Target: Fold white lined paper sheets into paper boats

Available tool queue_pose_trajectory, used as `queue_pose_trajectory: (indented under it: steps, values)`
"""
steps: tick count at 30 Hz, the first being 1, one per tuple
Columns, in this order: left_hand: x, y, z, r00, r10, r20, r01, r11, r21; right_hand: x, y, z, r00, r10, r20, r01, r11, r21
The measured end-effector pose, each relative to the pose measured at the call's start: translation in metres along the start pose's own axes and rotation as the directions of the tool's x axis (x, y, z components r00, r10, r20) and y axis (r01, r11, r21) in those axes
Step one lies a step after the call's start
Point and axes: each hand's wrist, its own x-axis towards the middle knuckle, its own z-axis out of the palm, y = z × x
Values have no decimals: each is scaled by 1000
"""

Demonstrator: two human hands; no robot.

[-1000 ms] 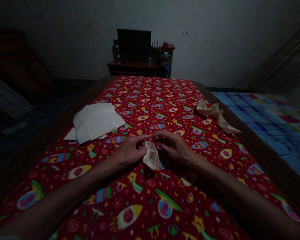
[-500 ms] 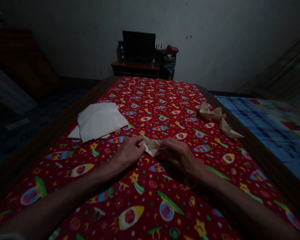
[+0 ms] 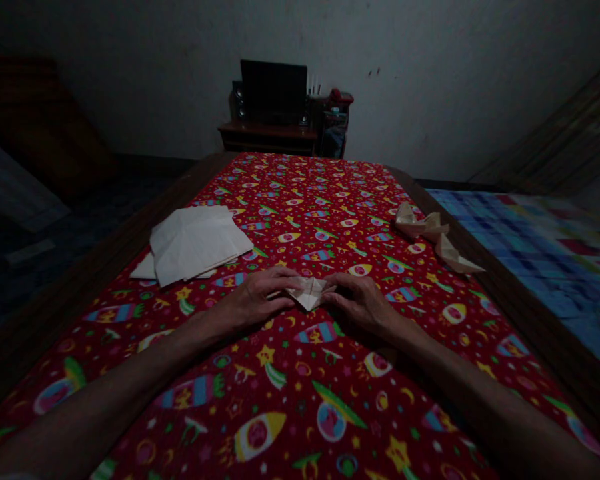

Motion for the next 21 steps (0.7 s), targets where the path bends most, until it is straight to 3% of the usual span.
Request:
queue_pose_trajectory:
  steps: [4,9,14,21]
  values:
    - [-2,-1,0,996,-83,-36,83,997,-1,-1,-1,-3,993,-101,55,101,995,-6]
    - [-2,3,0,1000,-30,7,30,1000,1,-3,-5,-2,969,-223,103,233,967,-107]
    - [-4,2,-1,997,28,78,-29,1000,10,-3,-3,-1,972,-204,116,221,962,-159]
    - [-3,3,-2,993,-43,113,37,998,60,-5,-1,-6,975,-181,127,194,976,-102]
